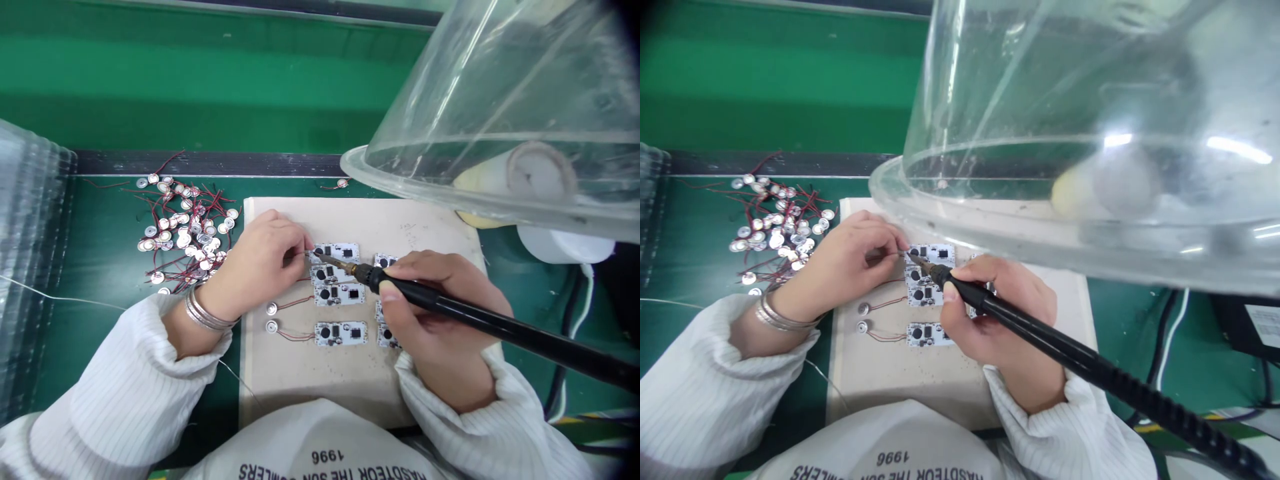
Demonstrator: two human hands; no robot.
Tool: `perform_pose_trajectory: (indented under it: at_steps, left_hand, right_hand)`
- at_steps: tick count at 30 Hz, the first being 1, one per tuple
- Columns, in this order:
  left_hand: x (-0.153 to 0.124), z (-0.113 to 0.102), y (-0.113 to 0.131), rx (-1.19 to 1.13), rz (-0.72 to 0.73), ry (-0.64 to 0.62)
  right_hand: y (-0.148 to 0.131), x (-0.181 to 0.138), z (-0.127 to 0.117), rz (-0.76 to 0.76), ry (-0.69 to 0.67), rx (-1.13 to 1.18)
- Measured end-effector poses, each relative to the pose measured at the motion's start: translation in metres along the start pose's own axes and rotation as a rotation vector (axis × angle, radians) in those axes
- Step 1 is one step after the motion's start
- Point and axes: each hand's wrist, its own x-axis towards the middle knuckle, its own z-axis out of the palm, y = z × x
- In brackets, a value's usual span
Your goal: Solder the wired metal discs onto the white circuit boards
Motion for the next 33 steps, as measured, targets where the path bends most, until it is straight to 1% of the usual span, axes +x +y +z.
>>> perform_pose_trajectory:
  at_steps: [10,16,20,33]
  left_hand:
    - [0.008,-0.004,-0.001,0.043,-0.008,-0.058]
    - [0.010,-0.004,0.004,0.054,-0.064,-0.036]
    - [0.010,-0.003,0.005,0.052,-0.090,-0.029]
    - [0.009,-0.001,0.004,0.033,-0.082,-0.007]
  right_hand:
    - [-0.009,0.006,0.000,0.013,-0.024,0.030]
    - [-0.012,0.010,0.002,-0.021,-0.046,-0.044]
    - [-0.012,0.011,0.003,-0.040,-0.059,-0.046]
    - [-0.010,0.010,0.006,-0.036,-0.041,-0.043]
